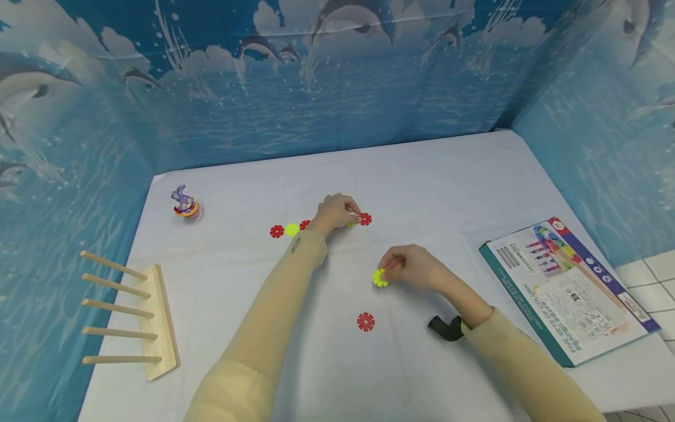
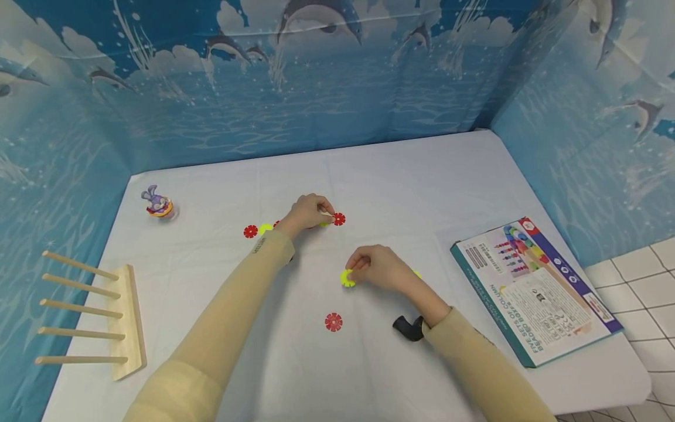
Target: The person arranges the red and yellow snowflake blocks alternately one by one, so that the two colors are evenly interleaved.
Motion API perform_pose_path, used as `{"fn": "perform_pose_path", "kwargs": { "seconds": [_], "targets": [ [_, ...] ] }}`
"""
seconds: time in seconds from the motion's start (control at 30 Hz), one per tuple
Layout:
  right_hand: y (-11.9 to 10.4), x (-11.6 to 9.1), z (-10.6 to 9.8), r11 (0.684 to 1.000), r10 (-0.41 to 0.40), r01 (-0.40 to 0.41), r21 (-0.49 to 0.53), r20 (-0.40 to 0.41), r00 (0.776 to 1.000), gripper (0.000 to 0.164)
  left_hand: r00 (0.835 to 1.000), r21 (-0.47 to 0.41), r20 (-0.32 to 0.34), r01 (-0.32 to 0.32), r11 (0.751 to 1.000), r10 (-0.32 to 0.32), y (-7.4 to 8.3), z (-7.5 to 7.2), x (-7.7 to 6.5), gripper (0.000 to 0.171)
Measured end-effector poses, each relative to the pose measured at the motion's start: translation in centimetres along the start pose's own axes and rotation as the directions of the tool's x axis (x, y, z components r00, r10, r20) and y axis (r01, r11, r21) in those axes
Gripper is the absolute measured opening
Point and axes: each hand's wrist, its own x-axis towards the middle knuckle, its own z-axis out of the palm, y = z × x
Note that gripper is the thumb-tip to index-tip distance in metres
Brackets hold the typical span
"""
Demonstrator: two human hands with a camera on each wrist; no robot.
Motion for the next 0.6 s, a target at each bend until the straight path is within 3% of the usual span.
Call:
{"fn": "perform_pose_path", "kwargs": {
  "seconds": [0.3,0.6],
  "targets": [
    [-0.4,4.9,-3.7,0.993,0.106,-0.096,0.071,-0.161,0.981,0.024,1.000,0.020,-0.004,-0.013,1.000,0.013,-0.2,0.1,0.2,0.018],
    [0.0,8.2,-4.6,0.972,0.210,-0.179,0.150,-0.227,0.951,0.028,1.000,0.000,-0.006,0.001,1.000,-0.001,-0.2,0.0,0.2,0.016]
  ]
}}
